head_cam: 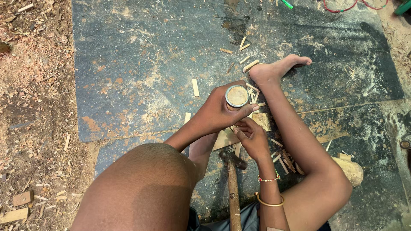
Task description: The person sits on a dark floor and uses a hammer and a cylindrical wooden tool to split small pieces of wood into thin strips. The person repeatedly positions the wood, strikes it with the hammer, and collects the resulting strips.
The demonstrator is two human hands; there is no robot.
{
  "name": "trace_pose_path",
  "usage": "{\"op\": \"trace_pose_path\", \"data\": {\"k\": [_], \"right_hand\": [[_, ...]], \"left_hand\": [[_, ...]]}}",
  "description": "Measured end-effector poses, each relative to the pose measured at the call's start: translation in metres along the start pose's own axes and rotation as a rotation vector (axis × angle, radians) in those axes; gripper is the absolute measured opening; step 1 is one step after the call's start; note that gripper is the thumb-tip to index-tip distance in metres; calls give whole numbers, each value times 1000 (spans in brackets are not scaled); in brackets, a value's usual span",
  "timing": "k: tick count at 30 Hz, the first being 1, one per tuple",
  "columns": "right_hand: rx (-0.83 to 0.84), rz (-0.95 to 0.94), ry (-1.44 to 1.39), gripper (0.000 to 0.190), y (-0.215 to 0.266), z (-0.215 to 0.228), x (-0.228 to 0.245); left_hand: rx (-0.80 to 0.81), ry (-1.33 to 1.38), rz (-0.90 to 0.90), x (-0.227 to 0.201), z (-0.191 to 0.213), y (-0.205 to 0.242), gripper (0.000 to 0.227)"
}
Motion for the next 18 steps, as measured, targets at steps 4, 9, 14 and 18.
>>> {"op": "trace_pose_path", "data": {"k": [4, 9, 14, 18], "right_hand": [[-115, -20, 226, 32, 18, 22, 29], [-426, 253, 451, 29, -2, 68, 81], [-428, 462, 640, 26, -102, 57, 156], [-503, 640, 794, 25, -97, 22, 217]], "left_hand": [[27, 0, -58, -5, -5, 2, 30], [122, 2, -111, 4, -20, 2, 38], [131, 28, -232, 13, -32, -3, 34], [158, 0, -122, 19, -31, -10, 34]]}}
Point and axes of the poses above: each hand's wrist, its own y-axis away from the middle knuckle, its own z-axis out of the back of the hand, x = y × z, the point moved 4 cm from there along -y, towards the middle knuckle, and after that the axes turned 2 degrees about z, right-handed, at the moved point
